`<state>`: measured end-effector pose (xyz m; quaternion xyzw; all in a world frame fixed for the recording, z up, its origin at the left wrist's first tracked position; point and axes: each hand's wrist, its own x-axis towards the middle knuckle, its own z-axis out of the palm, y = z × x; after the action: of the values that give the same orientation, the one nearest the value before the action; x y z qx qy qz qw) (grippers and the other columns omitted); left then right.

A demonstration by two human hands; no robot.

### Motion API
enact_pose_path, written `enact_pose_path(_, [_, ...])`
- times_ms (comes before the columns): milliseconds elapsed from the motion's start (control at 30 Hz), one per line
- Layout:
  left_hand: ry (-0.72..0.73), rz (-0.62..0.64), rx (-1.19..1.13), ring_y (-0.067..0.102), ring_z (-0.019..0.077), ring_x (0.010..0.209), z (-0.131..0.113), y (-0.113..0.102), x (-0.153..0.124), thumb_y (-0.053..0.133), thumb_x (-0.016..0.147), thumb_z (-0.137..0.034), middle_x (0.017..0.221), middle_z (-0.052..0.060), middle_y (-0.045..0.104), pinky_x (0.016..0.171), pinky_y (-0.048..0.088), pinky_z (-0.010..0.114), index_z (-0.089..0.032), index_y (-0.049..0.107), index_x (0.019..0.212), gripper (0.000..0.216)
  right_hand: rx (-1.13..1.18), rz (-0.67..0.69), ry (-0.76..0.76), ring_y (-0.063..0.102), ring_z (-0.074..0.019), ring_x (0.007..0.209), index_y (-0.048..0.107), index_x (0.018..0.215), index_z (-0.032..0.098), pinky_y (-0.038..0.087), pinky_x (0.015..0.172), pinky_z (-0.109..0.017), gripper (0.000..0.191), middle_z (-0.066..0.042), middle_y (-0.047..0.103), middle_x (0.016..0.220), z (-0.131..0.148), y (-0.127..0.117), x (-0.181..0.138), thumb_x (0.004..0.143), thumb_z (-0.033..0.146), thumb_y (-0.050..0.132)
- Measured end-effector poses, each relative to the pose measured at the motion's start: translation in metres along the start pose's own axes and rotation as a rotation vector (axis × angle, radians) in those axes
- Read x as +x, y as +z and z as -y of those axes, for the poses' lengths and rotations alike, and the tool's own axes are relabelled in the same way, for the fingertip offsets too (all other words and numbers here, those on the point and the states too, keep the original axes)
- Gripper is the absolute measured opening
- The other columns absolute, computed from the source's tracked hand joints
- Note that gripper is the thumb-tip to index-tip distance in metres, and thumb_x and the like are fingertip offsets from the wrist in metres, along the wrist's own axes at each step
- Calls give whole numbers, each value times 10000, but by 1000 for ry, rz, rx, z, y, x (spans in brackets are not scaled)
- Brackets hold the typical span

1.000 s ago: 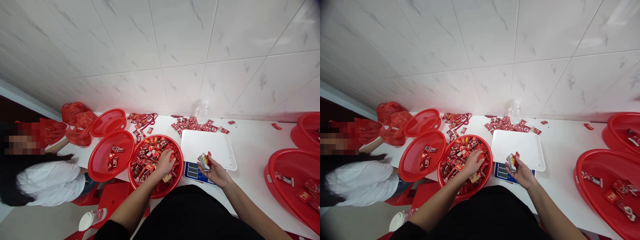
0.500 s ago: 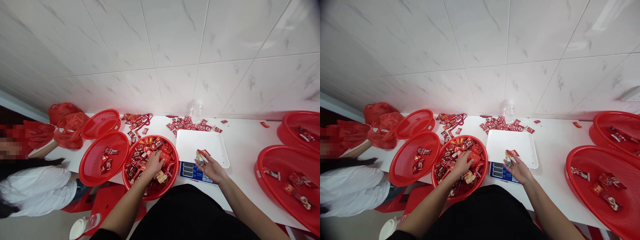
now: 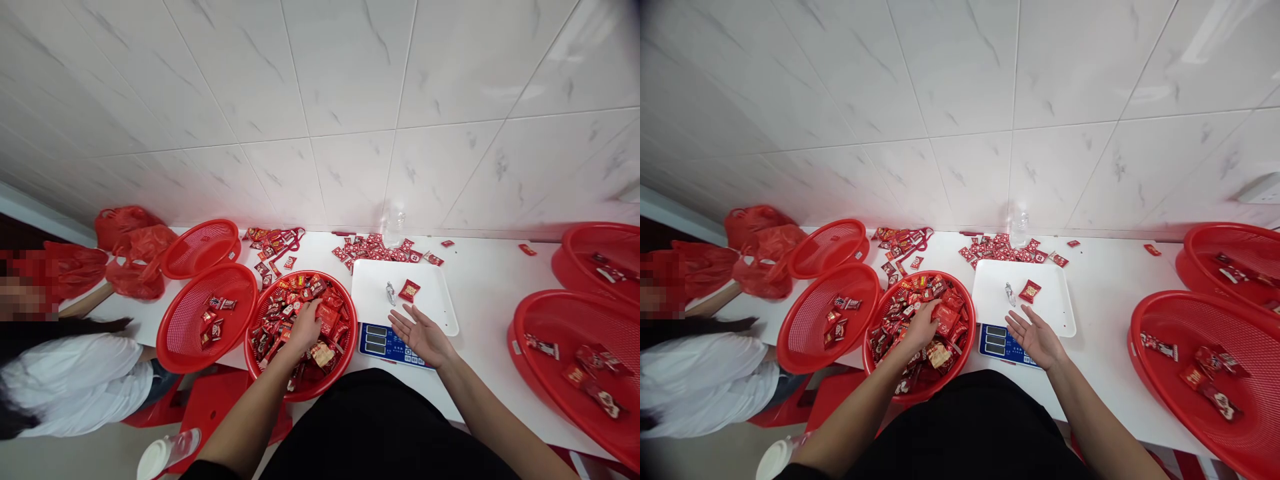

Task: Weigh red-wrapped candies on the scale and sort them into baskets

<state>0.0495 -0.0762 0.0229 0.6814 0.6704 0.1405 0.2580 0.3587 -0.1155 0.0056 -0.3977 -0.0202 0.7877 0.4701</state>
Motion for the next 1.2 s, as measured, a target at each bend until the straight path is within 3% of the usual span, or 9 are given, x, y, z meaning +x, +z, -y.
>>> enact_pose_path(200, [-4, 7, -231, 551, 204, 1029, -11, -12, 4, 497, 685, -56, 1127, 71, 592, 929, 414, 340, -197, 512, 1231, 564, -54, 18, 50, 528, -188, 1175, 432, 1246, 263, 505, 910, -313, 470, -89, 557, 1277, -8, 5, -5, 820, 407, 572])
enact_pose_path(433, [46, 90, -471, 548, 189, 998, -60, -29, -10, 530, 695, -101, 1110, 60, 584, 886, 436, 321, -202, 532, 1200, 515, -175, 71, 94, 575, -186, 1108, 502, 1204, 269, 505, 888, -308, 437, -78, 586, 1243, -19, 12, -11, 800, 403, 603])
enact_pose_path(567, [15, 272, -642, 552, 180, 957, -80, -9, -23, 573, 687, -116, 1057, 57, 574, 812, 468, 299, -204, 534, 1185, 508, -282, 189, 141, 637, -175, 958, 541, 1168, 246, 513, 839, -326, 411, -69, 650, 1114, -29, 23, -19, 795, 398, 622])
enact_pose_path(667, [12, 367, -691, 560, 169, 923, -84, 11, -31, 589, 674, -106, 1043, 56, 569, 794, 472, 293, -193, 532, 1173, 510, -349, 261, 206, 658, -128, 797, 588, 1095, 213, 532, 731, -249, 347, -39, 688, 941, -36, 24, -21, 781, 348, 651])
enact_pose_path(800, [38, 420, -675, 574, 155, 868, -77, 26, -32, 574, 717, -151, 990, 50, 586, 788, 476, 297, -174, 530, 1156, 441, -399, 233, 218, 632, -75, 637, 621, 993, 186, 513, 576, -148, 277, -14, 688, 826, -41, 14, -18, 749, 298, 693])
enact_pose_path(900, [42, 310, -552, 573, 159, 887, -63, 25, -24, 532, 774, -207, 978, 46, 596, 826, 469, 312, -181, 538, 1140, 367, -349, 140, 187, 633, -73, 628, 615, 986, 180, 518, 562, -139, 270, -14, 694, 817, -39, 5, -15, 751, 286, 696])
enact_pose_path(1033, [94, 71, -233, 514, 202, 1071, -34, 14, -10, 510, 800, -216, 1135, 82, 573, 964, 386, 352, -182, 540, 1160, 363, -230, -24, 100, 668, -126, 763, 600, 980, 183, 558, 617, -181, 265, -39, 708, 929, -31, -8, -11, 747, 264, 697])
enact_pose_path(1200, [99, -47, 168, 396, 251, 1220, 1, 3, 3, 507, 816, -256, 1279, 104, 481, 1032, 302, 394, -187, 497, 1239, 430, -91, -151, -14, 680, -184, 866, 586, 955, 196, 595, 692, -244, 225, -41, 707, 941, -18, -27, -3, 753, 228, 679])
